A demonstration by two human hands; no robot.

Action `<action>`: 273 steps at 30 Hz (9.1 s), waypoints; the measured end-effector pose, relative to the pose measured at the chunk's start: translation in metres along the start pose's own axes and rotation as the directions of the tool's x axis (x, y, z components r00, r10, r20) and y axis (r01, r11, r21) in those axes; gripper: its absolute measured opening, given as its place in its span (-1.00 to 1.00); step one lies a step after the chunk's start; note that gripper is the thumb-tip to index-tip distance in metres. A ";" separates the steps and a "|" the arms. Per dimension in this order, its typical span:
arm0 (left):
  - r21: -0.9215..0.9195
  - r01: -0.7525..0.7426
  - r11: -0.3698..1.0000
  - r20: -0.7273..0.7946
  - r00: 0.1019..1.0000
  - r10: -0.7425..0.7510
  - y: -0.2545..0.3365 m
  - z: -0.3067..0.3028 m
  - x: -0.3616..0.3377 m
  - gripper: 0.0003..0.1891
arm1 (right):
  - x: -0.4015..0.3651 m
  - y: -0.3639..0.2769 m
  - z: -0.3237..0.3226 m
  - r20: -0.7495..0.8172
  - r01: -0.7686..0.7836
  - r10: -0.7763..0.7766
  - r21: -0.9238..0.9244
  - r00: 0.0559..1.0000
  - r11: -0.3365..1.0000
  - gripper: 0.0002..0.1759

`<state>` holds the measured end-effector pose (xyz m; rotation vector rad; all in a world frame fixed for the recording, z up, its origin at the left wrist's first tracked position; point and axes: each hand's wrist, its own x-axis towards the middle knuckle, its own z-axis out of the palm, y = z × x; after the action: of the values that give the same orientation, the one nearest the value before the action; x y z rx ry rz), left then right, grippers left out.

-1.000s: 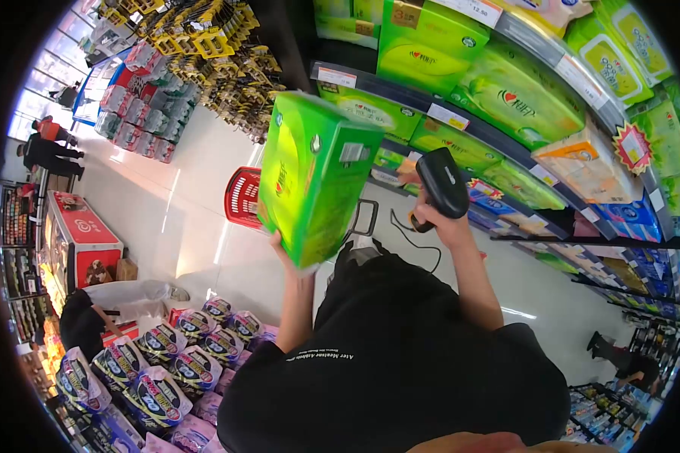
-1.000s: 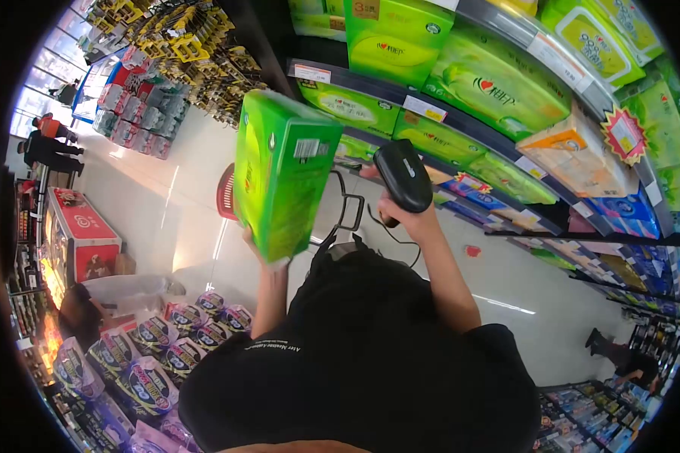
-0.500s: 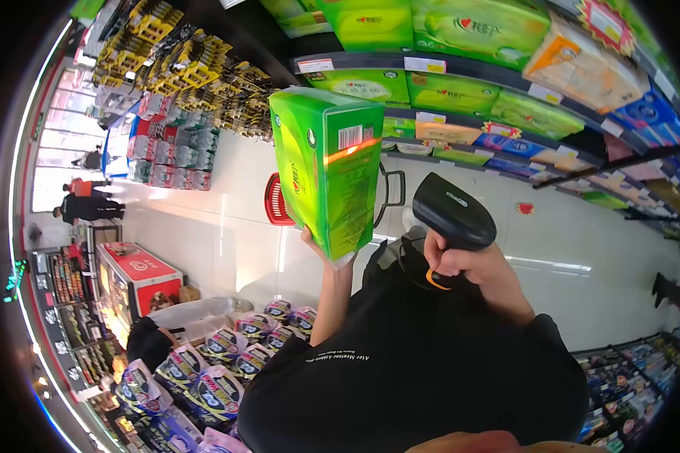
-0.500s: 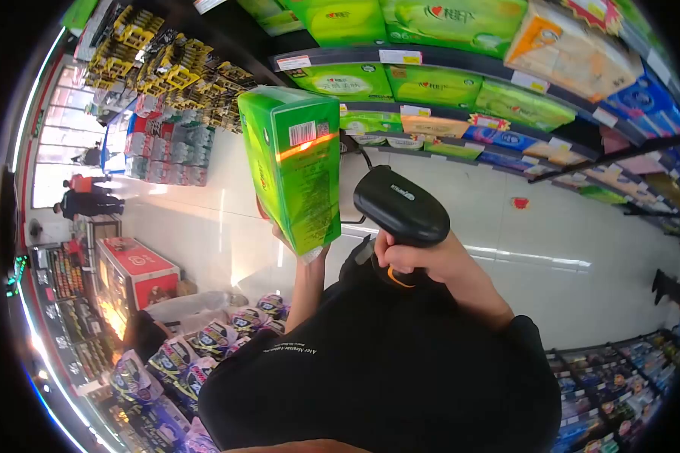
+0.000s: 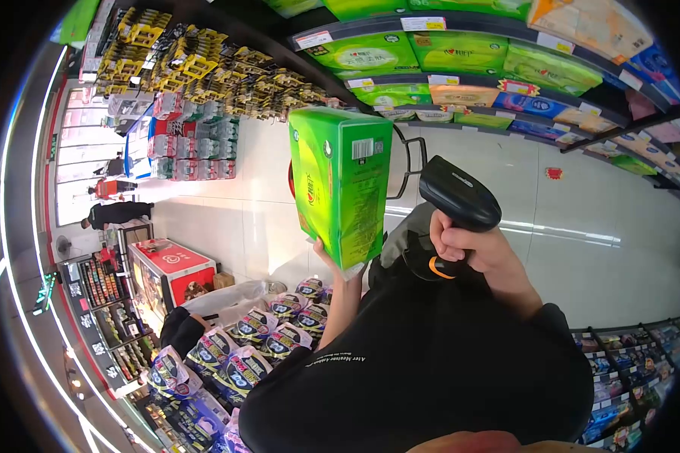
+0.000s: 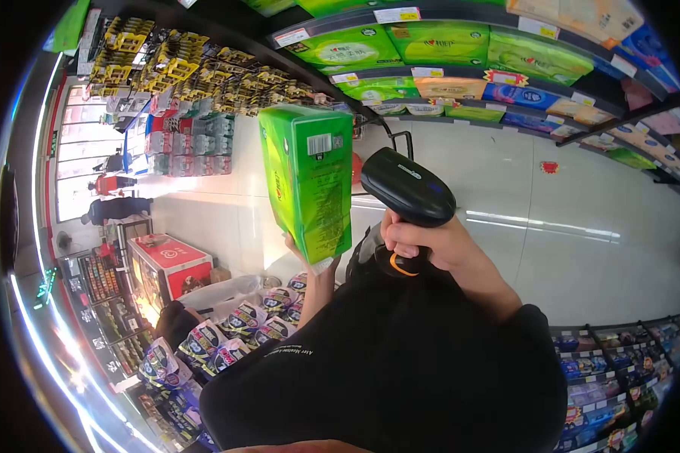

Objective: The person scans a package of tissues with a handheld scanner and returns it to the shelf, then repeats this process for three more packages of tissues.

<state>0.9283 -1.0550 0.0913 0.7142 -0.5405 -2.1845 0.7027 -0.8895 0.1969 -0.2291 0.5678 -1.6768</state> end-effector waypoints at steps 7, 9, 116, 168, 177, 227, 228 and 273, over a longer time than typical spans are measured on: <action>0.011 0.001 1.000 -0.001 1.000 -0.001 0.018 -0.045 0.046 -0.23 | 0.066 0.025 -0.026 -0.036 0.097 -0.133 -0.508 0.990 0.856 -0.42; 0.010 -0.019 1.000 0.034 0.999 0.019 0.022 -0.035 0.073 -0.22 | 0.094 0.028 -0.040 -0.129 0.016 -0.090 -0.485 0.988 0.875 -0.23; 0.675 -0.486 0.556 0.372 0.874 0.312 0.041 0.358 0.363 -0.55 | 0.229 -0.141 -0.155 -0.091 0.020 -0.047 -0.279 0.995 0.960 -0.33; 0.644 -0.308 0.701 -0.077 0.885 0.460 -0.005 0.265 0.290 -0.68 | 0.243 -0.205 -0.177 0.135 0.122 -0.074 -0.395 0.988 0.911 -0.30; 0.369 -0.193 0.909 -0.036 0.975 0.221 0.047 0.259 0.263 -0.16 | 0.248 -0.181 -0.159 0.299 0.200 -0.170 -0.074 0.939 0.977 -0.14; -0.339 0.292 0.894 0.245 0.945 -0.216 -0.022 -0.142 0.182 -0.29 | 0.140 0.008 0.073 -0.083 -0.214 0.204 -0.568 0.975 0.795 -0.20; -0.344 0.278 0.897 0.241 0.949 -0.202 -0.021 -0.144 0.177 -0.28 | 0.142 0.008 0.074 -0.077 -0.216 0.211 -0.573 0.974 0.791 -0.20; 0.622 0.060 0.781 0.103 0.982 -0.158 0.037 0.194 0.309 -0.44 | 0.215 -0.128 -0.121 -0.255 0.063 -0.208 -0.479 0.944 0.876 -0.51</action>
<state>0.6529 -1.2867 0.1607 0.9370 -1.3702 -2.1759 0.4953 -1.0579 0.1201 -0.3709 1.2150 -1.7022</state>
